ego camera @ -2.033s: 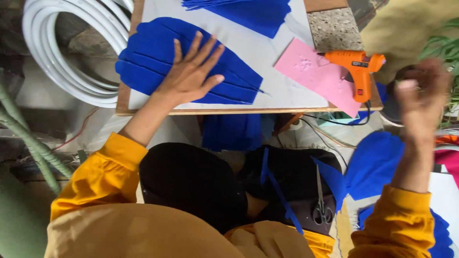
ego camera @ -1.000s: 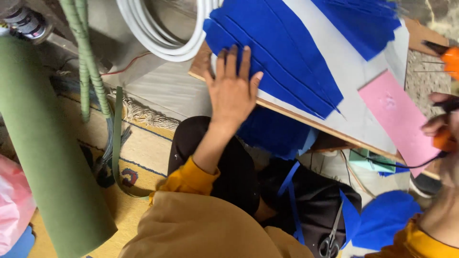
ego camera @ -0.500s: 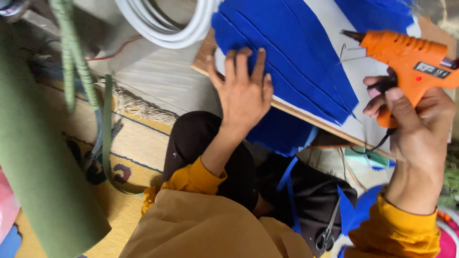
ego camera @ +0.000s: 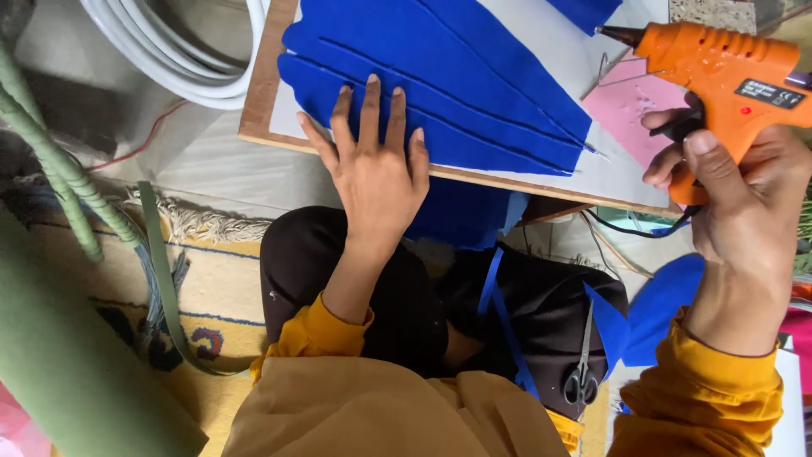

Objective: Gluing blue sticks or cords onto a fabric base using a hot glue gun to create a pleated or ribbed effect.

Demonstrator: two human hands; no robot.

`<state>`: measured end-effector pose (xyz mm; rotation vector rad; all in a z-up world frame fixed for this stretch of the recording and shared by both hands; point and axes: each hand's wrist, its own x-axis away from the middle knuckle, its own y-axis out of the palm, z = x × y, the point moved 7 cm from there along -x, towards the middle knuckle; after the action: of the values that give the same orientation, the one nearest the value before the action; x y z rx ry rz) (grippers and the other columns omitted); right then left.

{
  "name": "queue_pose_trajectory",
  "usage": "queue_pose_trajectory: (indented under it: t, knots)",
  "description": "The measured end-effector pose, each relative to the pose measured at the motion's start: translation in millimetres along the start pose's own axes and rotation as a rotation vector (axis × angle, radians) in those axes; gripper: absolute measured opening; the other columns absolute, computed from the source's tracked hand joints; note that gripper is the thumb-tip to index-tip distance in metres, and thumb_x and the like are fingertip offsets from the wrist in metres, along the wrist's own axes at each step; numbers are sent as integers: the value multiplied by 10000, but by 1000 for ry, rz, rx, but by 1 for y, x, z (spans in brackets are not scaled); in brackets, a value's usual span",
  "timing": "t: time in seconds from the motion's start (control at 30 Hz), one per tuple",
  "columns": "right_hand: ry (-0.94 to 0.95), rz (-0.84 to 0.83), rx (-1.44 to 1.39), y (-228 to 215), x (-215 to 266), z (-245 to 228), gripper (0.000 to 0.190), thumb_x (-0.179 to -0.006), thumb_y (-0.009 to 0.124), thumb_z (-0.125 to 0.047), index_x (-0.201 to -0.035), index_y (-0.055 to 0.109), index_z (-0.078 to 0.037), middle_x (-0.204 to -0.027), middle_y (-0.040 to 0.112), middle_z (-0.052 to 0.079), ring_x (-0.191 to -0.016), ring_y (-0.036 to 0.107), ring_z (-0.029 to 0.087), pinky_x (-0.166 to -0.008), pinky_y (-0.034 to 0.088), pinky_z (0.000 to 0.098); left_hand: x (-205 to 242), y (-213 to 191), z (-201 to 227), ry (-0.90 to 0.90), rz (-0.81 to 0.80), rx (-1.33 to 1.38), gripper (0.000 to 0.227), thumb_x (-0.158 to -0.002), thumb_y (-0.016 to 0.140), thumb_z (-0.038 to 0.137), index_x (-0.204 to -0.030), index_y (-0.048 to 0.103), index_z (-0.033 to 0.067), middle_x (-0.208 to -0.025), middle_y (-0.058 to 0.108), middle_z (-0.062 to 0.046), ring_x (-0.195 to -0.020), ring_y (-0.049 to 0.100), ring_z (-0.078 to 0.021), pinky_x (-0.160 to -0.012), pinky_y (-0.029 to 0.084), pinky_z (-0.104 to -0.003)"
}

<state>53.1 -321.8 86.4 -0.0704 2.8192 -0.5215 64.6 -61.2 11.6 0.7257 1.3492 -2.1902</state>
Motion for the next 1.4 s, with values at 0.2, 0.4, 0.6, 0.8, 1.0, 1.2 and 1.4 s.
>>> queue_pose_trajectory:
  t: [0.2, 0.4, 0.6, 0.8, 1.0, 1.2, 1.4]
  knots:
    - [136, 52, -68, -17, 5, 39, 377, -965, 411, -207, -1278, 382, 1, -1217, 528, 80, -766, 522, 26, -552, 399, 72, 0, 4, 2, -25, 22, 9, 322, -864, 505, 208, -1092, 619, 12, -1166, 593, -80, -1115, 406, -290, -1000, 44, -656]
    - [98, -45, 34, -20, 3, 55, 386, -1071, 270, -164, -1412, 253, 17, -1271, 425, 140, -862, 448, 112, -769, 396, 161, 0, -5, 6, -6, 41, 63, 267, -850, 547, 155, -1038, 647, -7, -1190, 532, -83, -1084, 416, -278, -1004, 51, -662]
    - [129, -90, 39, -15, -3, 54, 443, -1035, 334, -341, -1324, 326, -5, -1321, 417, 86, -883, 485, 38, -574, 378, 85, 2, -3, 6, 5, 36, 90, 365, -889, 471, 255, -1061, 652, -11, -1219, 504, -102, -1092, 413, -295, -991, 30, -678]
    - [6, 37, -153, -18, 4, 31, 149, -1038, 370, 23, -1005, 228, -10, -1236, 484, 298, -786, 531, 215, -623, 436, 165, 7, 12, 4, 51, 21, 8, 471, -939, 351, 379, -1115, 645, 55, -1228, 539, -71, -1112, 419, -286, -999, 20, -630]
    - [-85, -11, 48, 6, 2, -16, 189, -1009, 394, 92, -1194, 402, 128, -1106, 511, 246, -707, 511, 210, -651, 436, 237, 5, 2, 10, 72, -1, 18, 401, -928, 446, 313, -1151, 624, 31, -1231, 486, -96, -1074, 423, -312, -979, 38, -655]
    - [-52, 0, 13, 2, 4, -11, 180, -985, 418, 67, -1161, 419, 107, -1094, 521, 235, -696, 519, 194, -609, 403, 207, 3, 0, 12, 67, 5, 21, 366, -897, 468, 263, -1137, 620, 32, -1190, 483, -119, -1045, 423, -322, -974, 63, -648]
    - [-66, -34, 35, 6, 1, -12, 153, -972, 402, 106, -1122, 411, 134, -1087, 512, 275, -691, 517, 216, -587, 393, 217, 3, 1, 10, 64, 20, 13, 383, -902, 445, 278, -1133, 605, 17, -1158, 483, -159, -1061, 427, -331, -976, 81, -635]
